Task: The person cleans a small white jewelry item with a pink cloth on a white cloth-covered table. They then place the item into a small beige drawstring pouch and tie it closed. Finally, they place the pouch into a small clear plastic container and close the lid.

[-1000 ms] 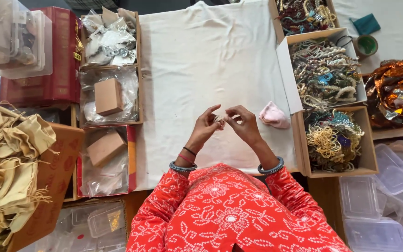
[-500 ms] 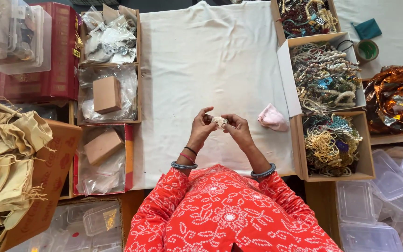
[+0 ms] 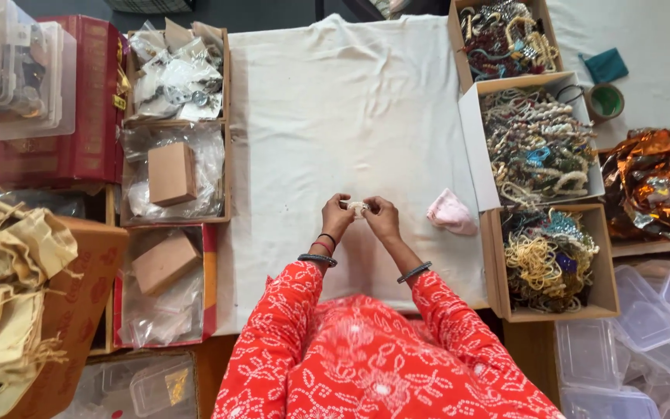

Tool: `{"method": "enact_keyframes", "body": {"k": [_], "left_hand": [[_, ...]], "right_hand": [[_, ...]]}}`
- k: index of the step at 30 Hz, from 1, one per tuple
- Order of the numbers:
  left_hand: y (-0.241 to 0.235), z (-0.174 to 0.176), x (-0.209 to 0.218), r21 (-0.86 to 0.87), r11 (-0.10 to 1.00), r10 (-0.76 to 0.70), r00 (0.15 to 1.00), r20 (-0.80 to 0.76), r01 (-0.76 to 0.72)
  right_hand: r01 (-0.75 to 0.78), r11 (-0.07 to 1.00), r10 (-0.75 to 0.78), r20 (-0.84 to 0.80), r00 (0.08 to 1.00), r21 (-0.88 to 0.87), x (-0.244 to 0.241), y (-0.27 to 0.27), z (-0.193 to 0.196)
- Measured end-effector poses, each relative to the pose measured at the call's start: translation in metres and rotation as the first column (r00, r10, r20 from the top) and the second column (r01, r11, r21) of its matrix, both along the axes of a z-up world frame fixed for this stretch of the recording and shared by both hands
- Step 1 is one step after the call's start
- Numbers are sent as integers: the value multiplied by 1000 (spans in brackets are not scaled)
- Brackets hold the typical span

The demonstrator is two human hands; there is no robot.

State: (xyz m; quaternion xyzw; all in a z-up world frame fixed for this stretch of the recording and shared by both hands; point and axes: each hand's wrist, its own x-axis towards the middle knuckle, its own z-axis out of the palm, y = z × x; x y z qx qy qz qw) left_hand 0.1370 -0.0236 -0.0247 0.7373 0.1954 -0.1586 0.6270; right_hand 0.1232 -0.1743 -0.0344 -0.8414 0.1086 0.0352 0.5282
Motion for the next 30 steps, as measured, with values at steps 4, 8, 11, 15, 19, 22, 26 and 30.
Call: {"method": "enact_keyframes", "body": {"k": [4, 8, 11, 15, 19, 22, 26, 30], "left_hand": [[-7, -36, 24, 230, 973, -54, 990, 133, 23], [-15, -51, 34, 395, 919, -72, 983, 168, 0], [-14, -27, 37, 477, 879, -89, 982, 169, -2], [-4, -1, 30, 538, 843, -116, 965, 237, -31], [7, 2, 8, 525, 848, -104, 953, 286, -65], [2, -9, -6, 572, 818, -232, 872, 430, -65], [-13, -25, -15, 689, 718, -453, 819, 353, 100], [-14, -20, -16, 699, 708, -425, 853, 302, 105]], "right_hand": [[-1, 996, 0, -11, 1000, -85, 23, 5, -2], [-18, 977, 26, 33, 999, -211, 34, 8, -5], [-33, 952, 55, 65, 996, -304, 39, 14, 8], [-32, 948, 66, 99, 993, -315, 37, 4, 21], [2, 979, 27, 136, 990, -204, 23, -15, 15], [-22, 987, 53, 190, 980, -159, 15, -10, 12], [-107, 988, 131, 237, 963, -109, 26, 2, 2], [-138, 960, 195, 229, 954, -243, 37, -4, -36]]}}
